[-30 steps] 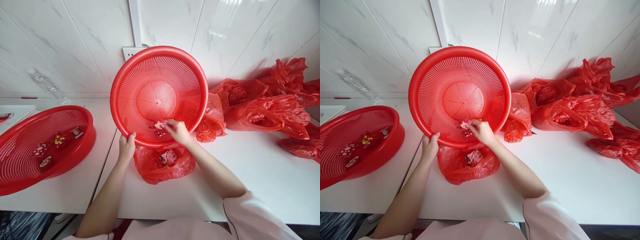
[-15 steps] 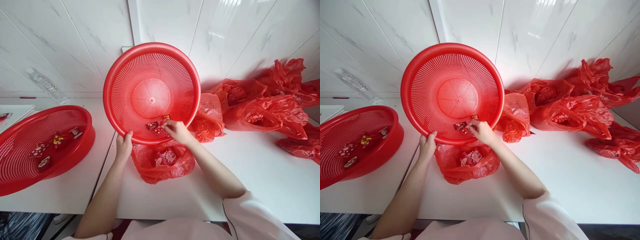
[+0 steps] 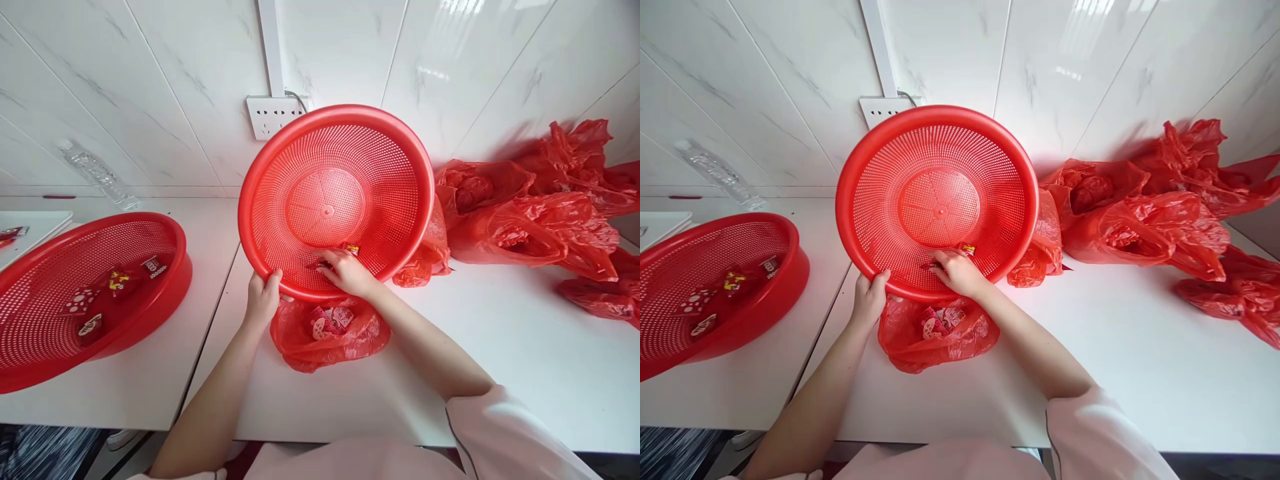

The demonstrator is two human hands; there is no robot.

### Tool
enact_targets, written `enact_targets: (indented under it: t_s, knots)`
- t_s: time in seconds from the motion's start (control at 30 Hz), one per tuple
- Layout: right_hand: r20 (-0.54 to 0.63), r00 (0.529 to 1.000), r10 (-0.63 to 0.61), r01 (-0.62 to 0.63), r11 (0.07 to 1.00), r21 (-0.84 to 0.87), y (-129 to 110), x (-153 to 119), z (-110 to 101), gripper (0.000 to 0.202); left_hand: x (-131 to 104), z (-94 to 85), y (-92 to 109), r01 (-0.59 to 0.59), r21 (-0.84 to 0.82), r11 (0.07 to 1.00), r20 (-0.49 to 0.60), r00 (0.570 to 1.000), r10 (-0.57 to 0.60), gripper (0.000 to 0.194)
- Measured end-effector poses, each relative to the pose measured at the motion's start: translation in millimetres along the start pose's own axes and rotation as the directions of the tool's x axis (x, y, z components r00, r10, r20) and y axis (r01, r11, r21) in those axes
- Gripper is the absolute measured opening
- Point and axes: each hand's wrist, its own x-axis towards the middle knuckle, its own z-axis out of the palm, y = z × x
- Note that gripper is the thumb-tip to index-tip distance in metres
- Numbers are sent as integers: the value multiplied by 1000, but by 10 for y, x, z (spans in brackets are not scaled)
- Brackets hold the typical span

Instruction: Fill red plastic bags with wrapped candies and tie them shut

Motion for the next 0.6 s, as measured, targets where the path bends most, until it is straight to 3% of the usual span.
enact_targets:
  t_s: [0.07,0.17,0.27,0.37,0.47,0.6]
  knots:
    - [-33,996,82,-70,961,266,-15,18,-18,38,33,-13,-15,-5,-16,1000,-30,1000,5,17]
    - [52,991,125,-131,786,604,-51,36,-83,32,101,-48,-55,-23,-42,999,-93,995,19,14]
    - [130,979,154,-200,654,729,-72,32,-151,30,162,-81,-96,-27,-72,997,-125,992,18,14]
    - [189,955,229,-291,592,752,-88,8,-209,35,192,-101,-117,-23,-89,996,-128,992,12,14]
    - [219,950,222,-312,661,683,-151,-24,-301,35,206,-118,-130,-18,-91,996,-126,992,6,15]
    - [368,928,57,-237,851,468,-269,-56,-465,31,235,-157,-167,1,-95,995,-117,993,-13,16]
